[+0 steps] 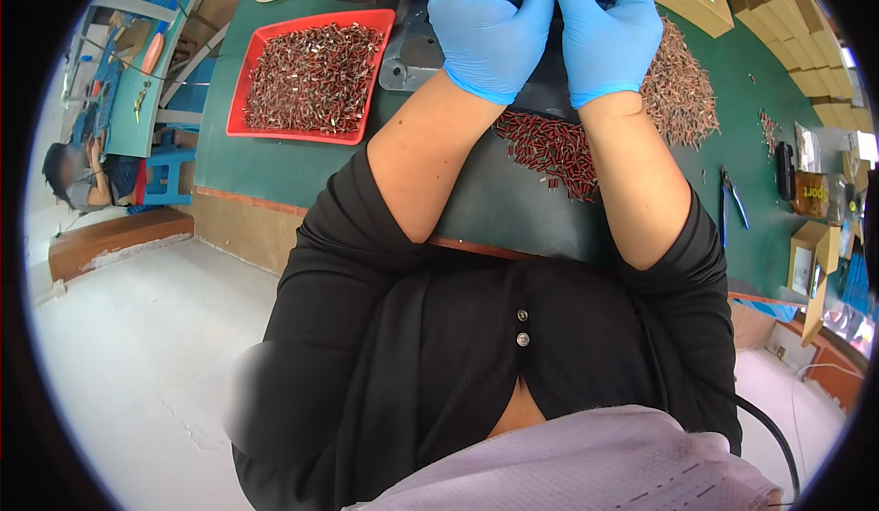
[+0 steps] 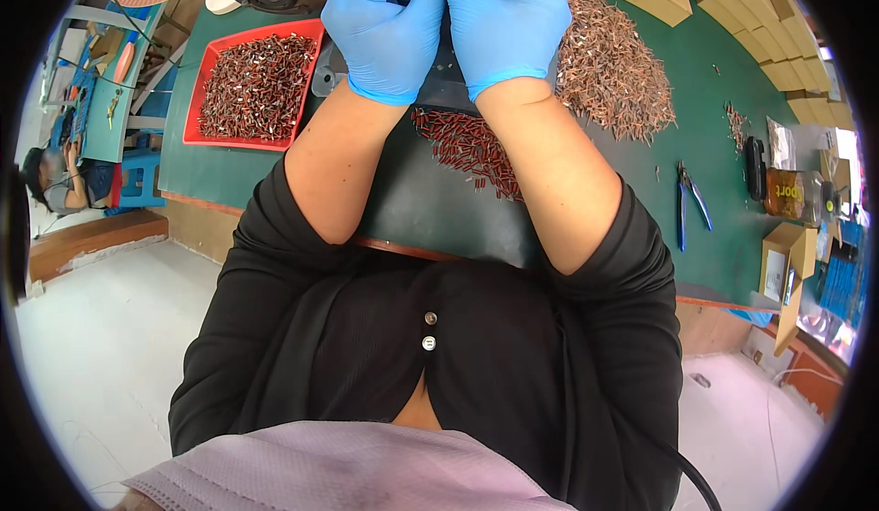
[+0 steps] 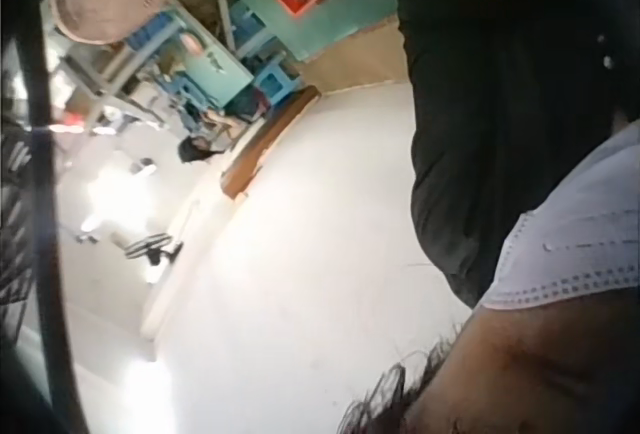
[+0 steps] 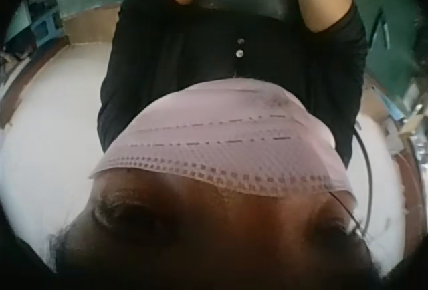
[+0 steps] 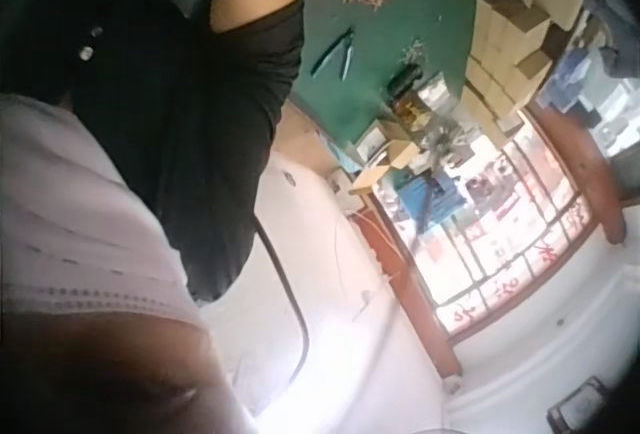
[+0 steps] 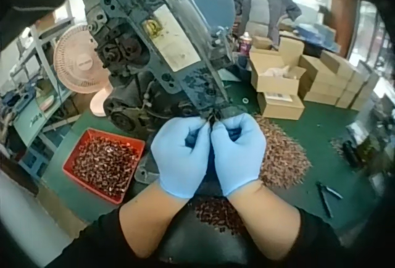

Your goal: Manually sort and assemble small electronic components using a crimping or pressing machine at a production workbench.

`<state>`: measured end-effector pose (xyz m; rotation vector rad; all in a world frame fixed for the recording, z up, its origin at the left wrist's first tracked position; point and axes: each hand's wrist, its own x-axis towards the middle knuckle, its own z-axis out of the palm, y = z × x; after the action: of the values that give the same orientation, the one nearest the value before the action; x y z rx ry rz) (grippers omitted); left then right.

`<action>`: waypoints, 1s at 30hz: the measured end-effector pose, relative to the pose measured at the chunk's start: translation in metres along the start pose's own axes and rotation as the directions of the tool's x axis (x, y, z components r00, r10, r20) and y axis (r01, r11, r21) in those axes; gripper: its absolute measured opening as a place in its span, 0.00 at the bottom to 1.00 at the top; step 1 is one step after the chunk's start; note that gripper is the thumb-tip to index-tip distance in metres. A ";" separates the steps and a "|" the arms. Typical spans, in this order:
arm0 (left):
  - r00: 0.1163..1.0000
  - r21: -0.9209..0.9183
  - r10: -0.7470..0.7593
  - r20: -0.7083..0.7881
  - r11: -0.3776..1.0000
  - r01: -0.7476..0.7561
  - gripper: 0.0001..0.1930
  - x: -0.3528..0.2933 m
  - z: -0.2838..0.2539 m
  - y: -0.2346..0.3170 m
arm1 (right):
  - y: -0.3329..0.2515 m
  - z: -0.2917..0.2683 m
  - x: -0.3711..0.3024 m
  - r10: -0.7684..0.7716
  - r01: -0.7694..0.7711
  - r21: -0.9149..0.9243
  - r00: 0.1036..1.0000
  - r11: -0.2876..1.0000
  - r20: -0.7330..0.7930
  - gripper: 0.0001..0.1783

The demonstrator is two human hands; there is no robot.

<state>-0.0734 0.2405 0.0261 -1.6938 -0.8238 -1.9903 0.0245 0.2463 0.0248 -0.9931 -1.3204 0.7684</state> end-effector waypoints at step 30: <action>0.864 0.150 -0.480 0.152 0.875 0.460 0.02 0.018 -0.041 0.058 | -0.021 -0.057 -0.038 0.128 -0.161 0.077 0.937 0.984 0.324 0.10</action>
<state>-0.0700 0.1710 0.0503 -1.7549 -1.5116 -2.0498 0.0740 0.1949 0.0294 -0.9165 -1.4766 1.1363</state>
